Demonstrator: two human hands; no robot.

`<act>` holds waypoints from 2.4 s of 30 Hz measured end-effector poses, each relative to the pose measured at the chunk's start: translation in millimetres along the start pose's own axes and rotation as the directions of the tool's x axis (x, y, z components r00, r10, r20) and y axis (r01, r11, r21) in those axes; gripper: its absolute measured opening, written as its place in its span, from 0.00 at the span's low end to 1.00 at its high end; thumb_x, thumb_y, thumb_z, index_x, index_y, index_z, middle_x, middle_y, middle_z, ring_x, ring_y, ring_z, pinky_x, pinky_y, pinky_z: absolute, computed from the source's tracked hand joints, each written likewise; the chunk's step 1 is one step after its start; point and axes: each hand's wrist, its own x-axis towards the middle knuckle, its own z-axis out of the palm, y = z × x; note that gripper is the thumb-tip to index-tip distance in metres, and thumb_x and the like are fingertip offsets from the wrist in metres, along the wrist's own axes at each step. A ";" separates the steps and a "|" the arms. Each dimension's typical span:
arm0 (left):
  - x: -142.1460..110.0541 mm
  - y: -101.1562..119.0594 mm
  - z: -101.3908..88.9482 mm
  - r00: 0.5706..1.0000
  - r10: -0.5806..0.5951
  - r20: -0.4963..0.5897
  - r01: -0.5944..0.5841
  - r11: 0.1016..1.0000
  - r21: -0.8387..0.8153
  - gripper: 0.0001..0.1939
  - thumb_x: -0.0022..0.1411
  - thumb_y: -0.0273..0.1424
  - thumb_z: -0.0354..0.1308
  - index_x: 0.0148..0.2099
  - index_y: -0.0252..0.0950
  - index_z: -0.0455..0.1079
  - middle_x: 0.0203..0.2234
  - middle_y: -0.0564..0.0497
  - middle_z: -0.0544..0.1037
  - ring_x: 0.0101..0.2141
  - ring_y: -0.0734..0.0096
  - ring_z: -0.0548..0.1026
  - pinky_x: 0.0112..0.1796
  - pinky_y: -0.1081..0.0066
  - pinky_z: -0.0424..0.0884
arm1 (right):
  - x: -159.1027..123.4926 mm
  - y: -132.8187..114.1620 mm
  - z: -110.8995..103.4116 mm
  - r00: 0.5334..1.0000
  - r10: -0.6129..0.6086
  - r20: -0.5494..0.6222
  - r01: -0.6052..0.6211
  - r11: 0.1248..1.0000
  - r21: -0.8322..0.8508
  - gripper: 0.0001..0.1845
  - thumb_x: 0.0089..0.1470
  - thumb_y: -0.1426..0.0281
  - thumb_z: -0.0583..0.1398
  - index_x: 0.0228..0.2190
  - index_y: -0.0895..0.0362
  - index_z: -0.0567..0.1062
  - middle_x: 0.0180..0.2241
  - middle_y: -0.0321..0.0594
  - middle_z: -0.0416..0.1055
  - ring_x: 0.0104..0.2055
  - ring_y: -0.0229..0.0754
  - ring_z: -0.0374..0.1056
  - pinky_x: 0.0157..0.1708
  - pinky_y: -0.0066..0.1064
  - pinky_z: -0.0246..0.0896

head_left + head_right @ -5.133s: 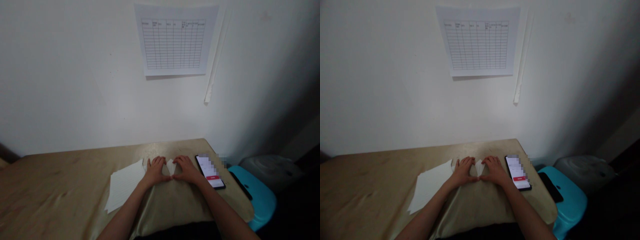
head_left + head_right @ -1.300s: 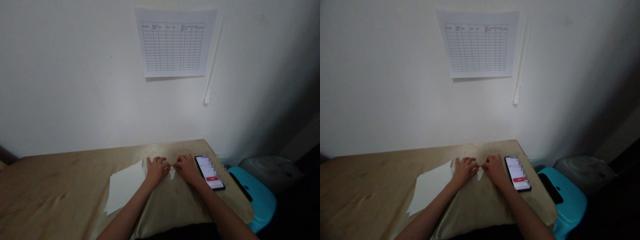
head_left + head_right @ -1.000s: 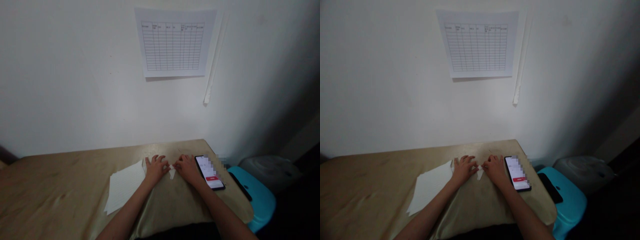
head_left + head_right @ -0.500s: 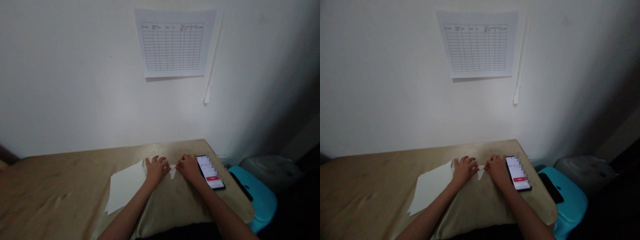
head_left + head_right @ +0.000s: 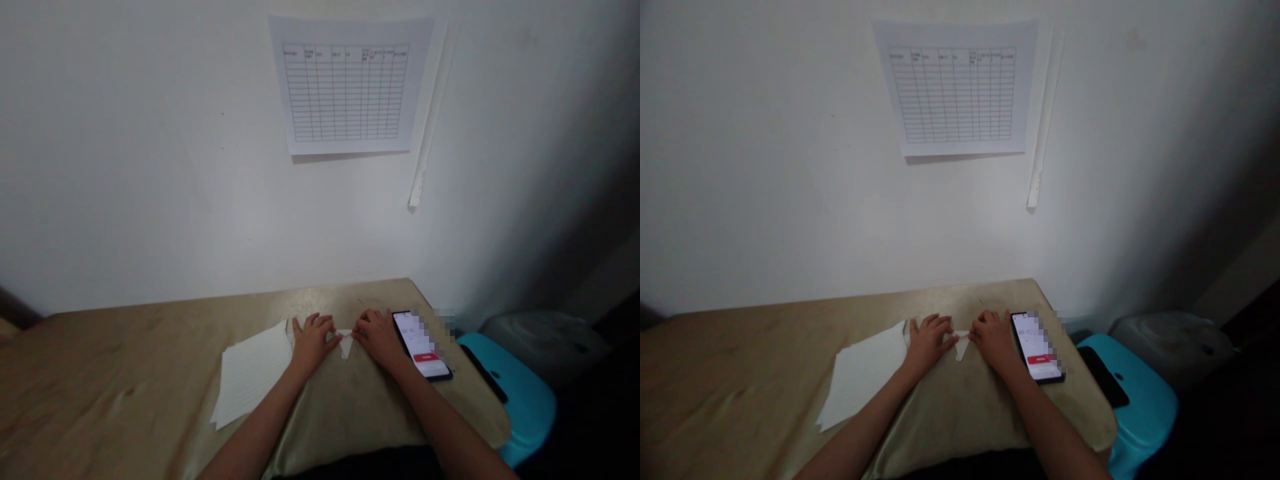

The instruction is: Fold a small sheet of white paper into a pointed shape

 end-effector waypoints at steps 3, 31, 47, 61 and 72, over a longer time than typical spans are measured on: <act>-0.2 -1.4 1.6 1.000 0.005 -0.018 -0.005 1.000 -0.008 0.11 0.63 0.41 0.62 0.46 0.45 0.74 0.57 0.51 0.75 0.62 0.49 0.63 0.61 0.27 0.35 | 1.0 0.1 3.4 1.000 -0.027 0.001 0.027 0.998 0.053 0.08 0.61 0.69 0.61 0.39 0.48 0.81 0.46 0.40 0.72 0.54 0.47 0.65 0.65 0.59 0.31; 2.5 -3.4 -2.3 0.998 0.056 -0.004 -0.056 0.998 0.040 0.10 0.62 0.43 0.63 0.46 0.58 0.79 0.57 0.56 0.75 0.61 0.46 0.63 0.61 0.28 0.32 | 5.4 -4.2 0.1 0.998 -0.016 0.058 0.020 0.996 -0.084 0.08 0.60 0.65 0.62 0.39 0.45 0.82 0.47 0.42 0.74 0.53 0.50 0.63 0.61 0.52 0.41; -0.2 1.3 -10.9 0.999 0.004 -0.037 -0.003 1.000 0.021 0.09 0.61 0.44 0.64 0.41 0.50 0.79 0.56 0.54 0.77 0.59 0.47 0.66 0.62 0.29 0.33 | 4.0 5.3 -0.5 1.000 0.014 0.011 -0.014 1.000 -0.021 0.06 0.58 0.62 0.65 0.35 0.50 0.80 0.47 0.40 0.73 0.53 0.48 0.64 0.60 0.50 0.42; 3.5 -3.8 -1.1 0.999 0.049 -0.008 -0.049 0.996 -0.081 0.03 0.62 0.34 0.63 0.39 0.44 0.76 0.57 0.50 0.73 0.59 0.56 0.67 0.62 0.34 0.40 | 6.8 5.9 5.4 0.999 0.040 -0.028 -0.037 0.994 0.098 0.06 0.57 0.63 0.65 0.35 0.51 0.80 0.44 0.40 0.72 0.51 0.46 0.65 0.58 0.44 0.47; 3.7 -4.5 -3.0 1.000 -0.004 0.029 0.006 0.998 -0.059 0.13 0.61 0.36 0.63 0.48 0.57 0.78 0.60 0.53 0.71 0.61 0.52 0.65 0.62 0.31 0.39 | 10.4 5.3 14.9 0.997 0.037 -0.062 -0.033 0.998 0.057 0.05 0.59 0.67 0.61 0.36 0.54 0.77 0.42 0.43 0.73 0.50 0.47 0.66 0.58 0.42 0.50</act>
